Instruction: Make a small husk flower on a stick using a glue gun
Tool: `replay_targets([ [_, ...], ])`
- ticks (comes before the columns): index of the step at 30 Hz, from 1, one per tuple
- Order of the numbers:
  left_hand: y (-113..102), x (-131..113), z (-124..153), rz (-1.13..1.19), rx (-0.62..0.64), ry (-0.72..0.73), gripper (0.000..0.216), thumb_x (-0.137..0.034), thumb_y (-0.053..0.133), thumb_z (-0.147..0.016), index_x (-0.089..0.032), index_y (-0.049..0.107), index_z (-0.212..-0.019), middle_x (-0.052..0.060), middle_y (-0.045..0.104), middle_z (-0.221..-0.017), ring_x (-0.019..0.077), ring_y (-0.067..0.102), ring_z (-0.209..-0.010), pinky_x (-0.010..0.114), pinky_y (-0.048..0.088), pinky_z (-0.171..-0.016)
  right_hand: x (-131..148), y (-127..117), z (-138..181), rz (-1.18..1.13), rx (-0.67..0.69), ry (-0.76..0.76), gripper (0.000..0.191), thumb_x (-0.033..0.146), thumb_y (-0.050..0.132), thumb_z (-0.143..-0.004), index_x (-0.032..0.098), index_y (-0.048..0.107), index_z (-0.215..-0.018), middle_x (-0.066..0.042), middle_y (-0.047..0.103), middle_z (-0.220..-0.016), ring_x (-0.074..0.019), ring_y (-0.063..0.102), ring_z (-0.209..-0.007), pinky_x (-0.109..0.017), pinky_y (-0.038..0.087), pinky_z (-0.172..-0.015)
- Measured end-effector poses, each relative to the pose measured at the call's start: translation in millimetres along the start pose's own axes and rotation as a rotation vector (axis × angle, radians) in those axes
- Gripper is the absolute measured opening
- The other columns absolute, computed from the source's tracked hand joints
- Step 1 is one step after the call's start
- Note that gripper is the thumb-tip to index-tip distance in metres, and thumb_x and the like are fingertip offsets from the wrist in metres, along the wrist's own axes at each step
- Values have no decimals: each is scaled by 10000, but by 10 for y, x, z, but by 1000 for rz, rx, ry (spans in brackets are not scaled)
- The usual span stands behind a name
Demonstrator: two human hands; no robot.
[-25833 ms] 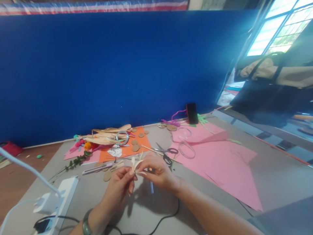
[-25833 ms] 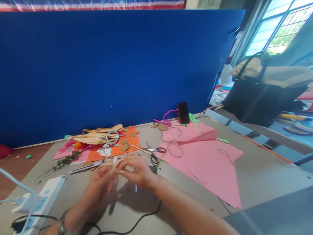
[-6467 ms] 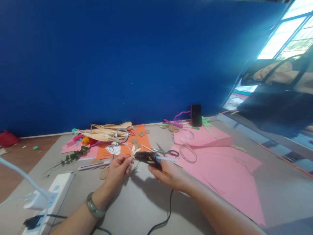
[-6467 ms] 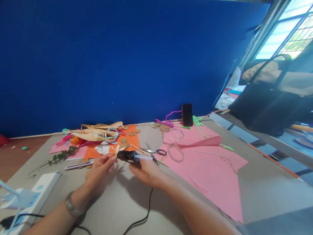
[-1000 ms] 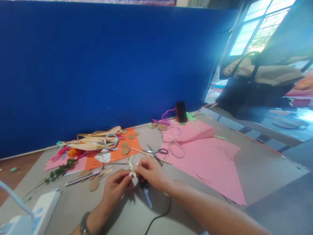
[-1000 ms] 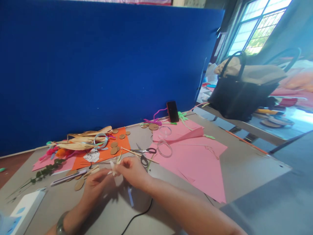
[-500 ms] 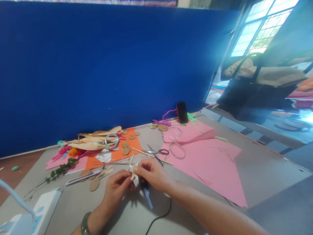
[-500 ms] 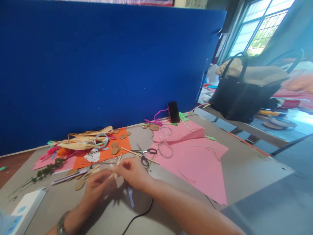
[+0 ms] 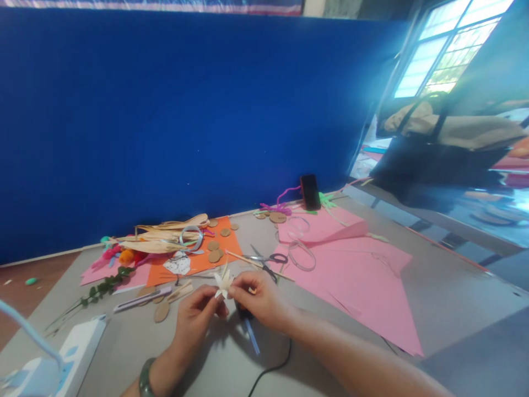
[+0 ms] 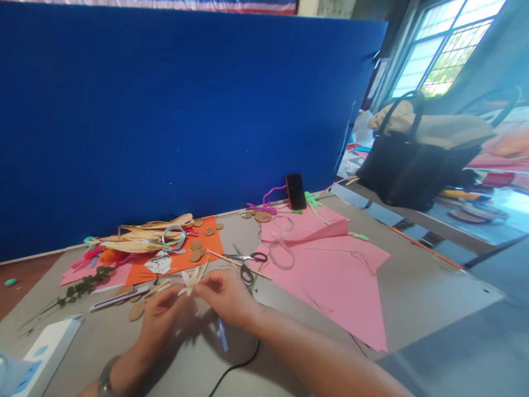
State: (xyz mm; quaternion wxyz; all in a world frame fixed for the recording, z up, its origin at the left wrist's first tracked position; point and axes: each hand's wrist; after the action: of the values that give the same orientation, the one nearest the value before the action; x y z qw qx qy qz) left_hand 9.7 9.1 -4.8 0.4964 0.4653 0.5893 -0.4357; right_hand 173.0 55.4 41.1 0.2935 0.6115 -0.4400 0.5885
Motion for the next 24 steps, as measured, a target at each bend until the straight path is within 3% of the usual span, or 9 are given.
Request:
replay_targets([
  [7,15,-33,2,-57,-47,75,211,-387,705,-737,-181,706,-694,21,648,-555,157,604,-478,243,491,-491,9,20,10,28,-23,-1,194,233,610,-788,153,678,-625,10,582,-549,-102,493,-523,-205,393,-507],
  [17,-7,-22,7,-145,-35,153,170,-339,671,-776,-186,739,-806,27,674,-586,164,626,-499,249,495,-522,-5,39,23,43,-42,5,184,222,610,-779,154,652,-613,8,580,-557,-105,486,-529,-209,396,-520],
  [24,-39,-5,15,-256,-1,251,164,-275,609,-839,-191,729,-766,16,676,-590,152,619,-543,248,481,-582,-6,56,19,56,-61,-13,203,215,604,-783,150,646,-595,5,579,-554,-106,491,-541,-205,395,-522],
])
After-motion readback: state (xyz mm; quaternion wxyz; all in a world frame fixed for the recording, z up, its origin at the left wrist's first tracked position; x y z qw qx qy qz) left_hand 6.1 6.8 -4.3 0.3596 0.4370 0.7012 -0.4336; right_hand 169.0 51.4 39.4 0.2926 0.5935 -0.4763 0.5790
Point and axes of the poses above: each hand's wrist, its own z-axis away from the middle knuckle, its own y-axis out of the palm, x = y × z
